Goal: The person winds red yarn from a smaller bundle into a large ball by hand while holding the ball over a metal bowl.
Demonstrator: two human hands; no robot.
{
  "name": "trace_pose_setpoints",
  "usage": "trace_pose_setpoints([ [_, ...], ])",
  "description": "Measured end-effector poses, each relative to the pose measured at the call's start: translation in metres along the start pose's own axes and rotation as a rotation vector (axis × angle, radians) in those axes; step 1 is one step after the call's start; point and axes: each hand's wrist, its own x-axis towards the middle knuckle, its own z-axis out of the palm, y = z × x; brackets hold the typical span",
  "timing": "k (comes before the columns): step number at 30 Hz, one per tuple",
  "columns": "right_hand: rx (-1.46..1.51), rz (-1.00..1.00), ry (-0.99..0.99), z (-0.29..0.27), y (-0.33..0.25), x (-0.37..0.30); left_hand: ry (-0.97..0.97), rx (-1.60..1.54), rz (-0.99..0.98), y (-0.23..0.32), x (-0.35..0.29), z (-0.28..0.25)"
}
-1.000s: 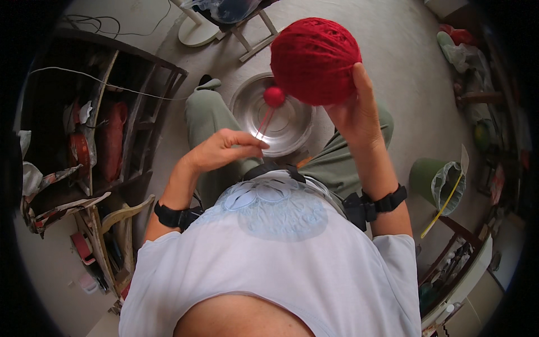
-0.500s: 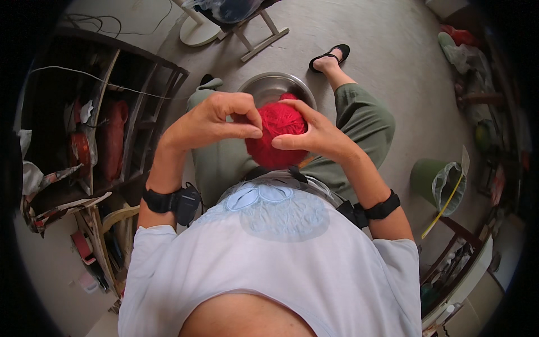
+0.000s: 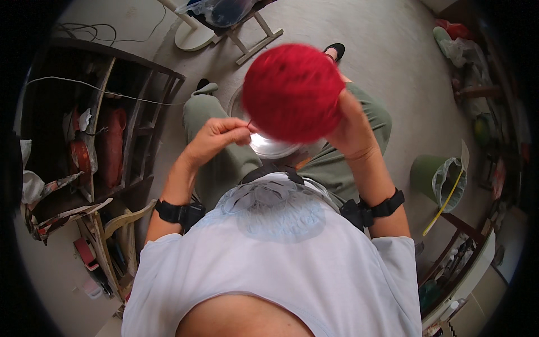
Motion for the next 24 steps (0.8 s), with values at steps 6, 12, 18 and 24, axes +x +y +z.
trace_pose_setpoints([
  [6,-0.171,-0.096,0.457,0.016,-0.005,0.023,-0.162,0.155,-0.132,0.021,-0.022,0.026],
  [12,-0.839,0.000,0.495,-0.006,0.017,0.020,-0.318,0.365,0.134,0.068,-0.028,0.025],
  [18,-0.789,0.532,0.088,0.022,0.019,0.007,-0.117,0.303,0.294,0.099,-0.006,0.008],
  [24,-0.674,0.574,-0.063,0.026,0.013,0.005,-0.045,0.081,0.111,0.058,0.018,-0.003],
])
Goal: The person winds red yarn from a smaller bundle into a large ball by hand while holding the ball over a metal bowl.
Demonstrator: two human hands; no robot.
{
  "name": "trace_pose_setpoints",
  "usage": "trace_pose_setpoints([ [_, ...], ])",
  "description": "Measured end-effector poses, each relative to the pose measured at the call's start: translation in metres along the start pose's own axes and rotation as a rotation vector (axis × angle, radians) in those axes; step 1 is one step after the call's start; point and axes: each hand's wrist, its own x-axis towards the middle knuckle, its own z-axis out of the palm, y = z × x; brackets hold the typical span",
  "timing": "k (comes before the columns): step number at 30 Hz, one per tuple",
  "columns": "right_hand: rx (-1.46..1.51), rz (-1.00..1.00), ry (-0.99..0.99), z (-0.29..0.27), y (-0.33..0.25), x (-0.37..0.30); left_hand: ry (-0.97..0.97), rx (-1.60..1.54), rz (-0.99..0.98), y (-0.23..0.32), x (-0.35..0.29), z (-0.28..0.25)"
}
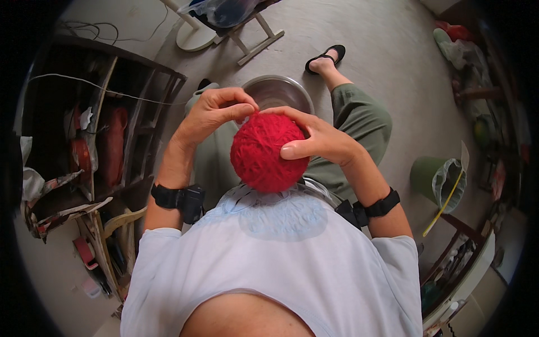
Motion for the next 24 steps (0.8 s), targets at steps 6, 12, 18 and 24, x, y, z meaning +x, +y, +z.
trace_pose_setpoints([
  [6,0.413,-0.212,0.047,-0.010,0.011,-0.007,0.119,-0.161,-0.014,-0.057,-0.016,0.008],
  [12,0.544,-0.367,0.567,-0.017,0.008,0.014,-0.077,-0.029,-0.214,-0.052,-0.040,0.033],
  [18,0.057,-0.174,0.632,-0.003,0.031,0.030,-0.228,0.166,-0.121,0.010,-0.030,0.025],
  [24,-0.274,-0.134,0.502,-0.005,0.030,0.025,-0.270,0.549,0.036,0.043,-0.018,0.014],
])
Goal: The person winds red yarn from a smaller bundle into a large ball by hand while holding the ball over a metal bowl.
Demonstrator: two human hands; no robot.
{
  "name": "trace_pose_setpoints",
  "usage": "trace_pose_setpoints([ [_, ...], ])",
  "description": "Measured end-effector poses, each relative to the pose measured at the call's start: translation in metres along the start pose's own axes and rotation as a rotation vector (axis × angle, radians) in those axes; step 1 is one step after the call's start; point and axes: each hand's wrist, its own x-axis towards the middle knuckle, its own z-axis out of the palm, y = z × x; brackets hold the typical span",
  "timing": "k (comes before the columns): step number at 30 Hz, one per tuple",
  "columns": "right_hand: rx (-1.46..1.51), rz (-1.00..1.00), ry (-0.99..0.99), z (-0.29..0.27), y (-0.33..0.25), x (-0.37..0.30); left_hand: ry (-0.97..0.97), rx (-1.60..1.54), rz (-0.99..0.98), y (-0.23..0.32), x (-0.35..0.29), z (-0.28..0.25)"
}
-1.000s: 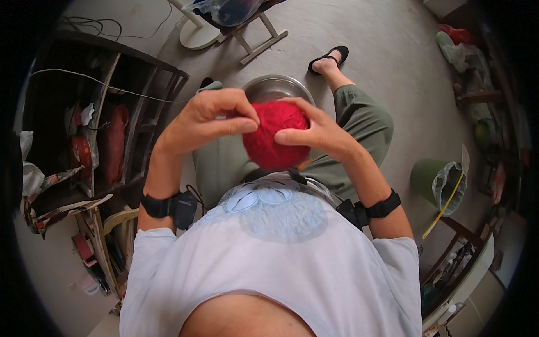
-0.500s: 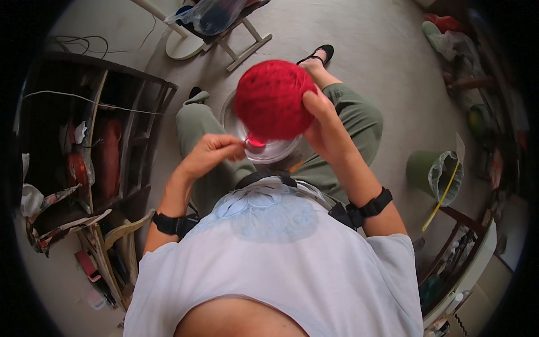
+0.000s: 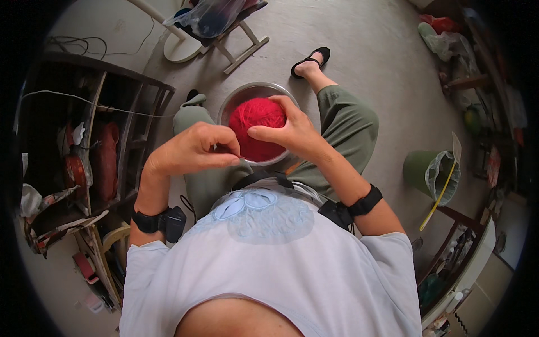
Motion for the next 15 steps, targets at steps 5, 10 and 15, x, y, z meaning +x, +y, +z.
trace_pose_setpoints([
  [5,0.135,0.178,-0.303,-0.013,-0.017,-0.014,0.098,0.024,0.123,-0.008,0.011,-0.007],
  [10,0.609,0.159,-0.493,-0.018,-0.023,-0.022,0.225,-0.506,0.001,-0.040,0.012,-0.002],
  [15,0.864,0.083,-0.329,-0.025,-0.022,-0.020,0.396,-0.678,0.083,-0.063,0.017,0.033],
])
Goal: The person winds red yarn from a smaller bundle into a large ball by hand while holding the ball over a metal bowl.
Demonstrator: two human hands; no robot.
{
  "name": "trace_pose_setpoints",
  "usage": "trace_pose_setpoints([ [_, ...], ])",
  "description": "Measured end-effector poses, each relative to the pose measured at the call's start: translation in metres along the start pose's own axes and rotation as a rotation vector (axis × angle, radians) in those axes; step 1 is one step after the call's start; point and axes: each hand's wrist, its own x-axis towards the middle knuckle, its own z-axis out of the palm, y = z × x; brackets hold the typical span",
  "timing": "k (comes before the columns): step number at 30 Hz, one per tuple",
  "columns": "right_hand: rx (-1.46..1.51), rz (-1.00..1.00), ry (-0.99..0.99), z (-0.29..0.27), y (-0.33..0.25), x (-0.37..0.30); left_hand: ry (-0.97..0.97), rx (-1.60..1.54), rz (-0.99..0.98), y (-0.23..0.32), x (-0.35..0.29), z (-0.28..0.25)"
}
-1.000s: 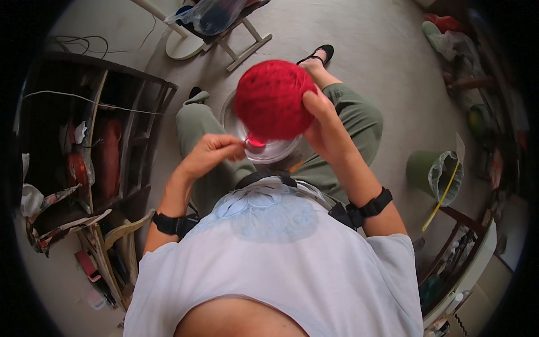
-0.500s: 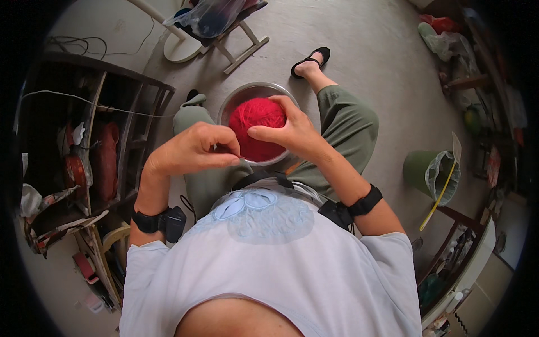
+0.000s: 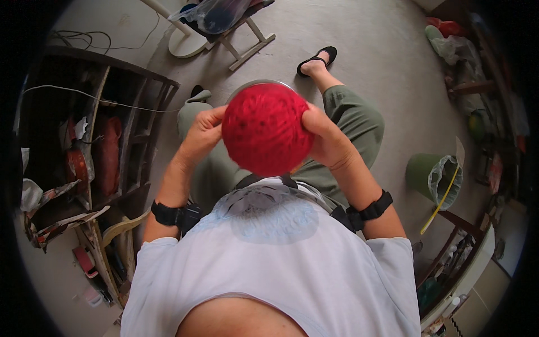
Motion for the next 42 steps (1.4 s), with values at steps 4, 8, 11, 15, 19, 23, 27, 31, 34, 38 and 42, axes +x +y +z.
trace_pose_setpoints([
  [4,-0.119,-0.240,0.077,0.012,-0.002,0.013,0.040,-0.196,-0.072,-0.003,-0.013,0.010],
  [8,-0.477,-0.228,0.097,0.011,0.001,0.016,0.094,-0.319,-0.151,-0.008,-0.023,0.011],
  [11,-0.389,-0.146,0.189,0.021,0.005,0.013,0.137,-0.313,-0.071,-0.003,-0.025,0.017],
  [15,-0.330,-0.135,0.213,0.015,0.023,0.010,0.141,-0.202,-0.063,-0.011,-0.024,0.017],
  [19,-0.264,-0.202,0.221,0.016,0.025,0.010,0.125,-0.220,-0.023,-0.005,-0.019,0.023],
  [23,-0.054,-0.274,0.171,0.033,0.000,0.012,-0.032,-0.203,-0.046,-0.023,-0.021,0.020],
  [27,-0.165,-0.325,0.277,0.025,-0.008,0.024,-0.142,0.227,-0.157,-0.026,-0.025,0.032],
  [31,-0.805,-0.521,0.465,0.004,0.002,0.030,-0.435,0.446,-0.190,0.018,-0.021,0.033],
  [34,-1.121,-0.597,0.419,-0.011,0.012,0.028,-0.409,0.410,-0.125,0.040,-0.023,0.025],
  [38,-1.026,-0.304,0.293,0.000,0.015,0.014,-0.309,0.388,-0.104,0.065,-0.012,0.010],
  [42,-0.810,0.013,0.128,0.012,0.003,0.006,-0.220,0.285,-0.031,0.065,0.000,0.002],
])
